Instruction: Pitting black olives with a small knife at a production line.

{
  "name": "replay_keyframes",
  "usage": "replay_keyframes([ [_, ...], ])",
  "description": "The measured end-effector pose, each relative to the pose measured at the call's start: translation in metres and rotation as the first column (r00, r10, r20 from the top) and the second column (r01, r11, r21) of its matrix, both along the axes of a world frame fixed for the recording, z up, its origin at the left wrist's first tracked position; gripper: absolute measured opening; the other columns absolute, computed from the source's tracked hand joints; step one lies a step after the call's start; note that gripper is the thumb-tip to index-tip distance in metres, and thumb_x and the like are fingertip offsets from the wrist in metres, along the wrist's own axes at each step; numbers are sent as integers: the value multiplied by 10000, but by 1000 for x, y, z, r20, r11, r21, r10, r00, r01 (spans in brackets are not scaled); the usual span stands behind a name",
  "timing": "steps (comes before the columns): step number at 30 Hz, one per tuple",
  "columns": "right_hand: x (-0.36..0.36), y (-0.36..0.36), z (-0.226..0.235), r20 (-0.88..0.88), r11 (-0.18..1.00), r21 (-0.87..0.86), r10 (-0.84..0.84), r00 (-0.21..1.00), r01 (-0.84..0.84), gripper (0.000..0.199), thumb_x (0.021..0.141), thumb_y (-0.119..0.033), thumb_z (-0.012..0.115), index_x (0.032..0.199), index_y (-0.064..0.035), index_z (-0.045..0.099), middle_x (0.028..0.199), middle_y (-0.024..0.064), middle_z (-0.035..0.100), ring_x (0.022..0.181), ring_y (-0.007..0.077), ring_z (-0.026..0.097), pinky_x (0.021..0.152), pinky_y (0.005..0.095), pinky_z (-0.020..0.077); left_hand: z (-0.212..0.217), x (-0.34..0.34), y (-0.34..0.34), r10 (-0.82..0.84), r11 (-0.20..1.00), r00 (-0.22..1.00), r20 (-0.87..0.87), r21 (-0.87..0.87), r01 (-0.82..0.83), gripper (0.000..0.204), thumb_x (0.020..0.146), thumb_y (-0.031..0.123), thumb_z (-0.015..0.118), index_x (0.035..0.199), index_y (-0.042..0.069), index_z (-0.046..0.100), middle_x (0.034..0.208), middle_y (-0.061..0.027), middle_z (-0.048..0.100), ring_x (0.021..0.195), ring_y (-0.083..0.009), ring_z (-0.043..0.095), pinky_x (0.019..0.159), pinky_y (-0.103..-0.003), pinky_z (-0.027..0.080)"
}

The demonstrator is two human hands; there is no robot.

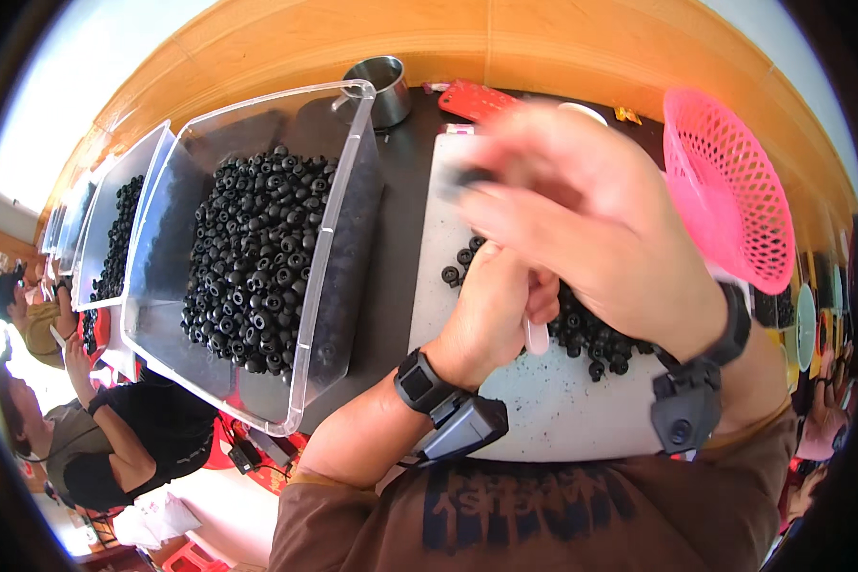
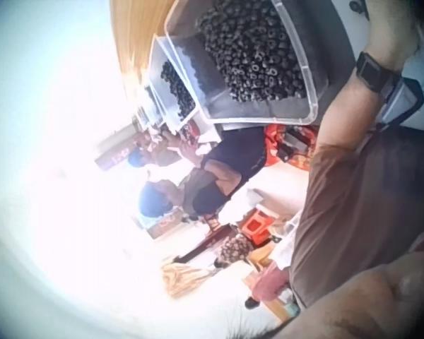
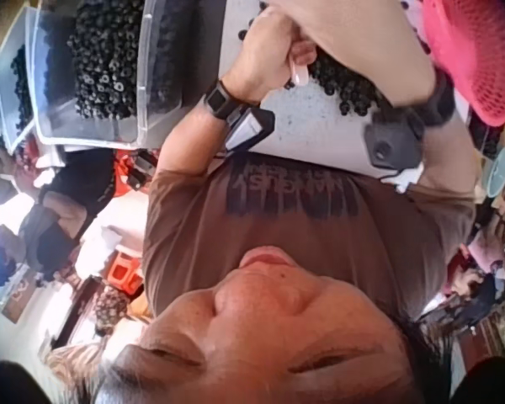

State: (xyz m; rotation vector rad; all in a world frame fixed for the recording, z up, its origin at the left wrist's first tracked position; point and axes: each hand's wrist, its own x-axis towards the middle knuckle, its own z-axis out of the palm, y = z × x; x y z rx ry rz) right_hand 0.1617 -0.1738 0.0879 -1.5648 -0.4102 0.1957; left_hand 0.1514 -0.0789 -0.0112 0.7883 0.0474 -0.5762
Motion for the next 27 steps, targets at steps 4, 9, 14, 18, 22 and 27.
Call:
replay_keyframes([
  [4,19,46,-5,595,999,-42,30,803,-6,135,780,-46,524,868,56,526,631,176,564,561,280,581,530,338,465,-1,2,-8,-16,1000,999,47,-14,17,165,898,194,398,831,72,488,652,-5,475,428,-70,347,390,-218,277],
  [9,-2,-6,1,313,965,-262,110,943,-26,135,777,-58,540,830,66,530,642,170,571,606,236,619,527,322,466,-9,8,-3,101,995,989,105,-27,-99,160,898,198,421,851,66,497,647,3,462,444,-70,355,399,-218,278],
  [14,-55,-82,-29,201,801,-599,126,971,20,92,772,-76,617,840,-25,580,726,63,550,639,195,565,552,298,442,-15,15,3,6,1000,998,-60,-30,-7,111,882,164,465,873,55,489,616,7,394,437,-74,317,412,-222,268],
  [18,-104,-116,-67,247,652,-748,101,964,123,110,727,-107,628,806,-57,570,747,65,534,696,255,558,593,368,453,-6,6,-2,13,999,999,-33,44,-12,128,877,175,478,886,47,485,616,2,393,441,-70,315,415,-228,266],
  [22,-126,-125,-93,326,551,-804,93,941,224,143,689,-113,649,804,-65,579,763,43,522,705,240,555,616,340,466,-1,4,-6,-17,995,999,34,96,14,139,894,186,475,885,49,501,613,10,383,446,-64,310,416,-220,263],
  [27,-129,-128,-109,355,456,-850,129,926,262,210,658,-99,676,850,-72,595,835,48,551,721,223,563,628,320,464,-1,3,-9,-22,992,998,61,127,14,140,903,184,470,894,47,501,619,11,383,447,-63,307,414,-219,265],
])
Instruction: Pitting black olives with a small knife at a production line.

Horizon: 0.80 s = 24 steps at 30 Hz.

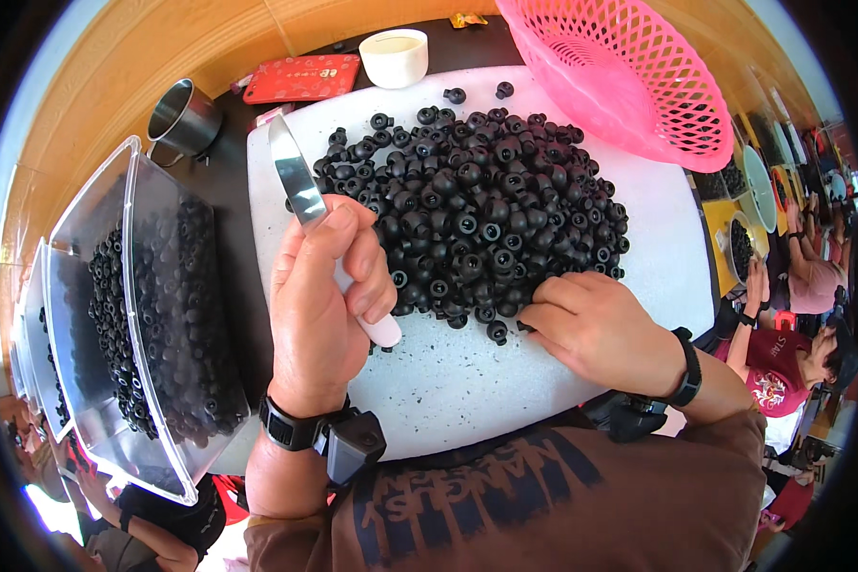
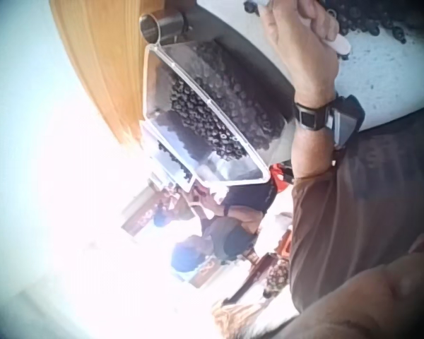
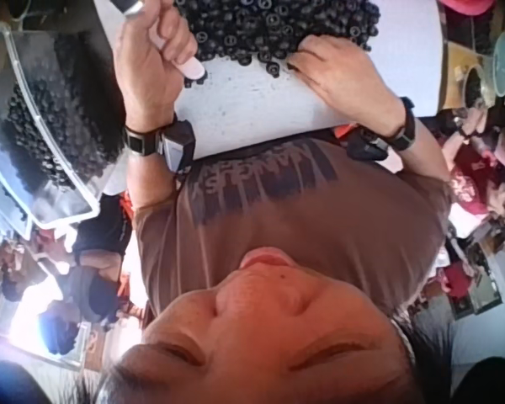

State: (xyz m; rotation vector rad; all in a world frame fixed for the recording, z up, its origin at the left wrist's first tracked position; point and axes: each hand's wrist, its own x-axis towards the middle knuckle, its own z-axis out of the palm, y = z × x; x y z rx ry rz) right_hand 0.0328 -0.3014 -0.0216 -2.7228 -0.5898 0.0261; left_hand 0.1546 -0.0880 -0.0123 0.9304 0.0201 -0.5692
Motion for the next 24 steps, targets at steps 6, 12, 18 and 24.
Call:
replay_keyframes([
  [6,13,8,36,-234,814,567,16,972,123,161,784,-32,608,943,-24,586,864,63,570,746,158,575,650,259,463,12,-11,-1,-33,999,993,116,38,28,132,906,136,436,907,10,477,564,3,368,435,-66,305,402,-220,270],
  [12,38,44,51,-352,125,935,255,900,330,278,897,-56,506,1163,13,461,964,64,574,830,83,553,681,214,449,20,-26,9,-231,971,919,318,141,195,141,902,147,470,909,7,485,606,31,433,510,-33,362,462,-182,283],
  [18,56,48,69,-432,150,902,372,822,405,327,925,-102,468,1235,-12,418,922,64,597,776,86,566,661,207,451,11,-21,22,-213,958,824,525,-54,282,339,859,10,547,1180,73,457,949,-49,511,883,-148,566,764,-271,471],
  [24,59,48,64,-421,-15,879,443,792,476,203,923,-125,491,1099,-25,474,893,68,603,690,84,555,626,207,450,4,-20,23,-153,988,852,501,78,131,500,856,21,554,1313,122,380,968,-60,507,822,-124,533,730,-262,460],
])
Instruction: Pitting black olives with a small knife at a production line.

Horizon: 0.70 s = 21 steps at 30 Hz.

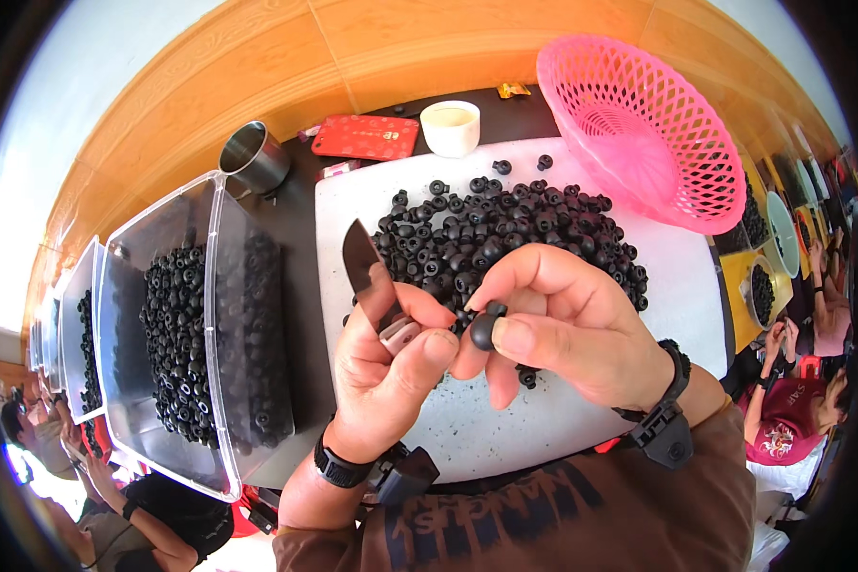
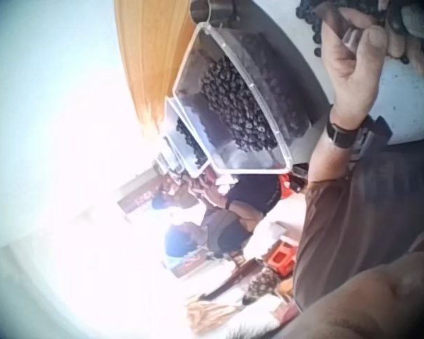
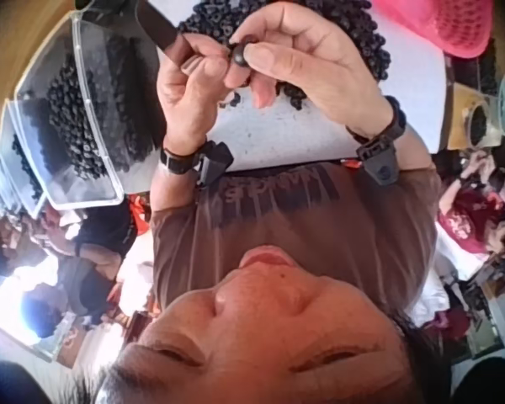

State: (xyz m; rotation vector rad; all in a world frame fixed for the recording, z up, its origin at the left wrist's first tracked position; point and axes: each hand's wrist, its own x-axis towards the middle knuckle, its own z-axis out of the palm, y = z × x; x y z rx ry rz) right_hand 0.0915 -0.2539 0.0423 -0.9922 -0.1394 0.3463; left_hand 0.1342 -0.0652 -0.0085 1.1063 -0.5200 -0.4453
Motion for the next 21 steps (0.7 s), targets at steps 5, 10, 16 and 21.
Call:
replay_keyframes([
  [5,2,-6,-9,-28,998,53,-18,999,19,132,912,-136,517,1001,-43,486,862,41,586,703,68,535,597,198,433,-4,-5,-6,50,996,978,204,67,-65,597,837,-12,549,1361,132,304,924,-55,531,727,-84,499,628,-207,422],
  [10,4,-4,-19,-48,998,55,24,999,-21,139,898,-148,548,990,-55,498,843,-1,563,710,43,506,589,181,416,5,-8,-15,134,947,889,439,208,-246,211,801,55,637,940,-4,489,691,-7,556,539,-28,453,504,-182,376],
  [16,4,-5,-19,-30,1000,-8,13,999,-13,157,879,-110,570,1013,-51,513,875,-4,564,699,31,496,591,174,413,4,-6,-11,114,958,899,422,192,-212,161,847,68,586,954,-10,495,725,-25,563,584,-54,466,514,-198,378],
  [21,3,-5,-18,105,995,-95,-21,994,31,195,858,-51,583,1037,-22,513,884,15,571,728,36,524,610,179,437,9,-8,-10,100,980,979,180,150,-128,94,877,50,532,934,-20,508,755,-34,572,608,-59,451,529,-201,369],
])
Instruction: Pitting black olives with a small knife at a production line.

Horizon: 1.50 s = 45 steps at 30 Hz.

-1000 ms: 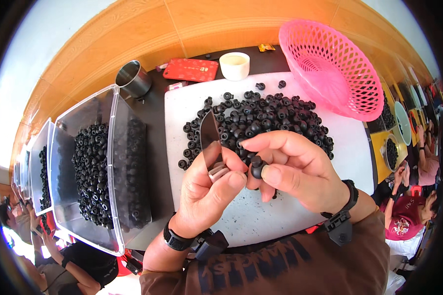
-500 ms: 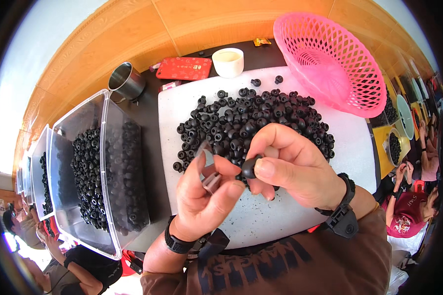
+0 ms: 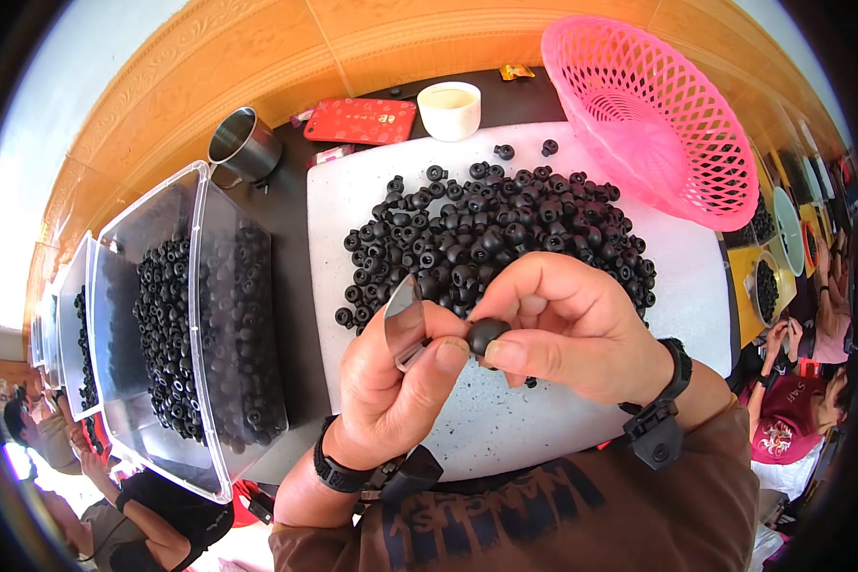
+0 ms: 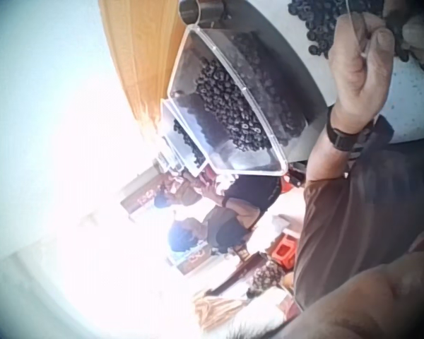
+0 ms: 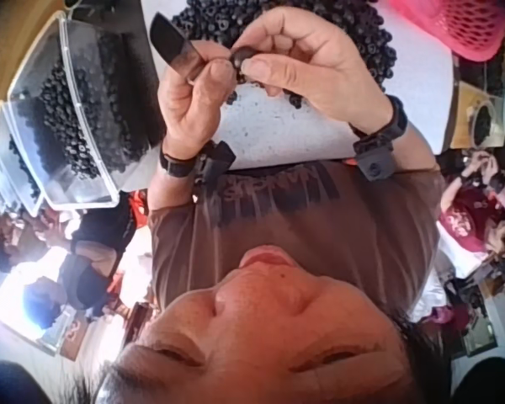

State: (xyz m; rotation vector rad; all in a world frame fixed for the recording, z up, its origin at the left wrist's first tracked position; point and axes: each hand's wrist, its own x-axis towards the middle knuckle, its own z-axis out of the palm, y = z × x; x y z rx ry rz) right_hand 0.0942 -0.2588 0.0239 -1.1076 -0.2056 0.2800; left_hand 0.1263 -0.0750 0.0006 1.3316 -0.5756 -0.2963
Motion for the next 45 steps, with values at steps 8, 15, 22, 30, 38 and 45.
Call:
replay_keyframes([
  [8,1,-2,-1,-57,995,102,-7,998,13,189,851,-24,581,1024,-1,510,899,41,579,726,52,545,623,184,462,6,6,-11,117,928,802,586,223,-299,135,731,-64,606,839,-7,551,634,-85,531,479,-193,515,427,-275,401],
  [15,0,-3,-4,-42,992,125,1,999,5,193,850,-17,579,1024,10,500,893,44,576,722,63,549,634,195,471,4,8,-13,73,892,713,698,273,-359,189,682,-22,658,836,3,551,598,-75,509,467,-212,515,416,-298,407],
  [22,0,-3,-7,-44,989,147,12,999,-5,198,846,-14,584,1023,10,498,891,46,573,727,60,548,632,187,462,2,9,-12,53,885,682,730,282,-370,216,670,-5,671,844,4,545,590,-66,494,464,-213,509,409,-304,405],
  [30,-6,2,-6,106,992,33,-128,986,125,201,824,-19,615,1005,2,530,859,51,592,696,99,564,605,227,456,5,6,-15,55,825,750,659,393,-406,188,715,-7,612,872,18,513,639,-97,521,522,-271,535,455,-357,433],
  [38,-2,-3,-3,235,1000,10,-26,972,24,229,810,51,603,1015,23,504,942,92,592,802,92,574,698,212,465,20,6,-8,199,890,911,362,322,-322,89,844,17,533,928,-5,513,707,-103,536,590,-188,532,533,-277,430],
  [45,1,1,-12,285,997,-7,-75,956,80,215,794,45,627,984,15,532,906,79,579,795,91,565,668,205,449,21,6,6,-119,990,951,-286,-108,92,144,910,171,527,897,28,528,763,48,483,667,-13,398,588,-172,336],
])
